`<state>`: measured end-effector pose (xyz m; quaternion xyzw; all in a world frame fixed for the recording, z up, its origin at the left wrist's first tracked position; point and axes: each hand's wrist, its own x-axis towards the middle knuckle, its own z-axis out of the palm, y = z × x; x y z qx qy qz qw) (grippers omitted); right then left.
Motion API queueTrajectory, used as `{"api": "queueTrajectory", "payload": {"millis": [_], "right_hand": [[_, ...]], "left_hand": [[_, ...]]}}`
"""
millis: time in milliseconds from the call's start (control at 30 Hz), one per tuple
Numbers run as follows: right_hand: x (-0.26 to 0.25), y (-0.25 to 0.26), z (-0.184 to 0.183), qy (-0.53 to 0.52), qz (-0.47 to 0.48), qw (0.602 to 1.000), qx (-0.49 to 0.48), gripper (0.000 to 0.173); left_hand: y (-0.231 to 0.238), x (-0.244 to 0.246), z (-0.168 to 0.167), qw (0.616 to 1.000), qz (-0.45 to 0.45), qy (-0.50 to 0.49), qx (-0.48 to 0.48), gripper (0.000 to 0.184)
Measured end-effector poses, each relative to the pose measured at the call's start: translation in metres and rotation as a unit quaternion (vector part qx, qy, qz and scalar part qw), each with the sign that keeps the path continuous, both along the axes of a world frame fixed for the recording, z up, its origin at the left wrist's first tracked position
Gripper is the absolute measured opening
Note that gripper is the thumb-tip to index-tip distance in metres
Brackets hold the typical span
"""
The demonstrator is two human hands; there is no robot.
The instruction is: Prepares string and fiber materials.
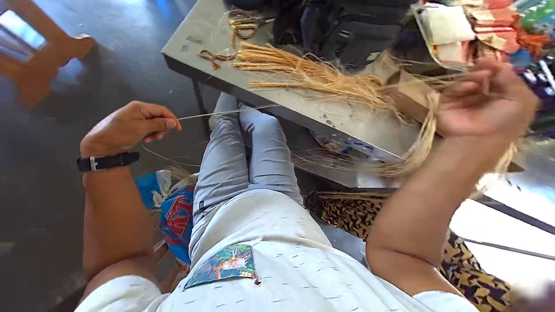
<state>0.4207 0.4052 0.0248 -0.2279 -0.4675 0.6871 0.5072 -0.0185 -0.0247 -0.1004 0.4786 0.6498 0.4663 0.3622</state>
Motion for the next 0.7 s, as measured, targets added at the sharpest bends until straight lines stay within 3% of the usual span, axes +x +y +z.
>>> {"api": "queueTrajectory", "payload": {"millis": [200,433,700], "right_hand": [[0.057,0.020,0.000,0.077,-0.115,0.990,-0.011,0.032],[0.065,0.008,-0.009,-0.003,-0.143,0.990,-0.011,0.026],[0.080,0.007,-0.029,-0.061,-0.196,0.978,0.020,0.015]], "left_hand": [[-0.030,-0.030,-0.014,0.996,0.084,-0.008,-0.005,0.021],[-0.041,-0.042,-0.027,0.984,0.166,0.023,0.056,0.015],[-0.053,-0.050,-0.018,0.975,0.212,0.062,0.027,0.014]]}}
